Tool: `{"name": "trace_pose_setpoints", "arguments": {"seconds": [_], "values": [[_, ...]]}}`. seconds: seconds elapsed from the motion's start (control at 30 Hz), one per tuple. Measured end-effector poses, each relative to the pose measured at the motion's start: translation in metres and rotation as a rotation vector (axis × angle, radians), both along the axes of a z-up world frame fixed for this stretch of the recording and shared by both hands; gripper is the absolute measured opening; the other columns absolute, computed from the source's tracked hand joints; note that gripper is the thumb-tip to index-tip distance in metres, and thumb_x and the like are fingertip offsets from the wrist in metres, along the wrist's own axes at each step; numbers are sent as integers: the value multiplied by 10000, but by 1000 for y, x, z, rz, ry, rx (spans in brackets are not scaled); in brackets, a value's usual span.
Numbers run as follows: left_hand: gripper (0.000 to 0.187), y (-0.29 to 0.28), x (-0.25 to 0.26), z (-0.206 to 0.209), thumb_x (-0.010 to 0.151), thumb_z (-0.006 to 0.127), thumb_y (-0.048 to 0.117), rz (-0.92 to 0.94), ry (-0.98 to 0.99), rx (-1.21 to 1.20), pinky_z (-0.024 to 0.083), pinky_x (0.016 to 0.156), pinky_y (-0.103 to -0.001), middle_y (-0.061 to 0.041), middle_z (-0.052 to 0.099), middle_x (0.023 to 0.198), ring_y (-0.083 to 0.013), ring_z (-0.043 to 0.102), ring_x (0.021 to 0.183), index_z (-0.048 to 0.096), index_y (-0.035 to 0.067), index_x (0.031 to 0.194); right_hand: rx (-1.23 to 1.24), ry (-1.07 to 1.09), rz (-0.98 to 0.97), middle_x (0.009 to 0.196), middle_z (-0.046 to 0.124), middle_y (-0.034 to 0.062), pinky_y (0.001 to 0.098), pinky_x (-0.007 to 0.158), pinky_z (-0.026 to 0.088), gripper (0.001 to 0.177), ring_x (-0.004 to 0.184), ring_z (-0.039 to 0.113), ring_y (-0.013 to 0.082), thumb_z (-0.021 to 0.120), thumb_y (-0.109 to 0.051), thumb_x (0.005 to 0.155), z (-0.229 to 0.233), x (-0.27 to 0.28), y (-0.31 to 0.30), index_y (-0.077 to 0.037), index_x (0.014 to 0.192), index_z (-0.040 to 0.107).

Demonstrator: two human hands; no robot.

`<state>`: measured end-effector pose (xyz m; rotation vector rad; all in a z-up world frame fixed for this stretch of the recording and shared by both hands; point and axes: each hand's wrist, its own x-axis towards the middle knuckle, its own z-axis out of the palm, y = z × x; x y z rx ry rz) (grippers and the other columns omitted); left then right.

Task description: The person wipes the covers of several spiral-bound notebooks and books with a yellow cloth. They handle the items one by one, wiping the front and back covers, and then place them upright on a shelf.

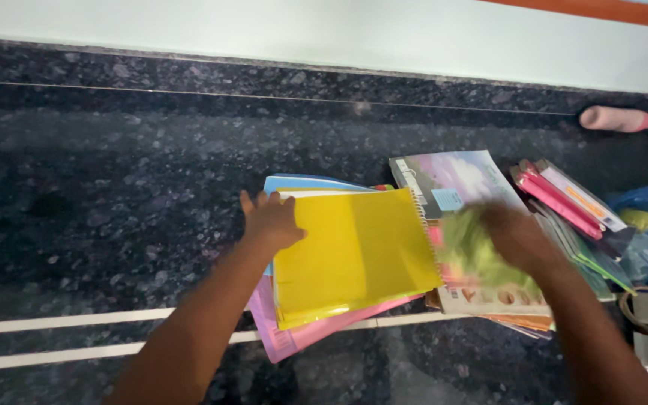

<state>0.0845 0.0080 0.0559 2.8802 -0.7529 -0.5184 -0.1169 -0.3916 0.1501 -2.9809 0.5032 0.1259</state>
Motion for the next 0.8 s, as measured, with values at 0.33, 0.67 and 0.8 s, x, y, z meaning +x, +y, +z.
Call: {"name": "trace_pose_setpoints", "arguments": {"seconds": [0.33, 0.67, 0.8], "values": [[624, -42, -38, -25, 887, 666, 423, -81, -298, -238, 153, 1159, -602, -108, 484, 1454, -299, 361, 1410, 524, 124, 1415, -181, -184, 233, 1172, 702, 129, 432, 928, 523, 336, 1073, 670, 273, 500, -92, 934, 7, 24, 76, -130, 1221, 672], [616, -58, -63, 4, 890, 681, 456, -184, -223, -236, 182, 1158, -602, -129, 523, 1411, -316, 389, 1388, 553, 102, 1378, -185, 560, 231, 1162, 715, 54, 458, 958, 534, 362, 1130, 690, 276, 530, -154, 886, 63, 32, 5, -267, 1182, 705], [678, -103, -98, 31, 829, 737, 495, -307, -149, -281, 210, 1179, -599, -120, 557, 1367, -334, 417, 1373, 575, 114, 1365, -213, 212, 325, 1123, 738, 101, 518, 977, 505, 289, 1088, 709, 324, 501, -167, 934, 79, 58, -5, -241, 1105, 722]]}}
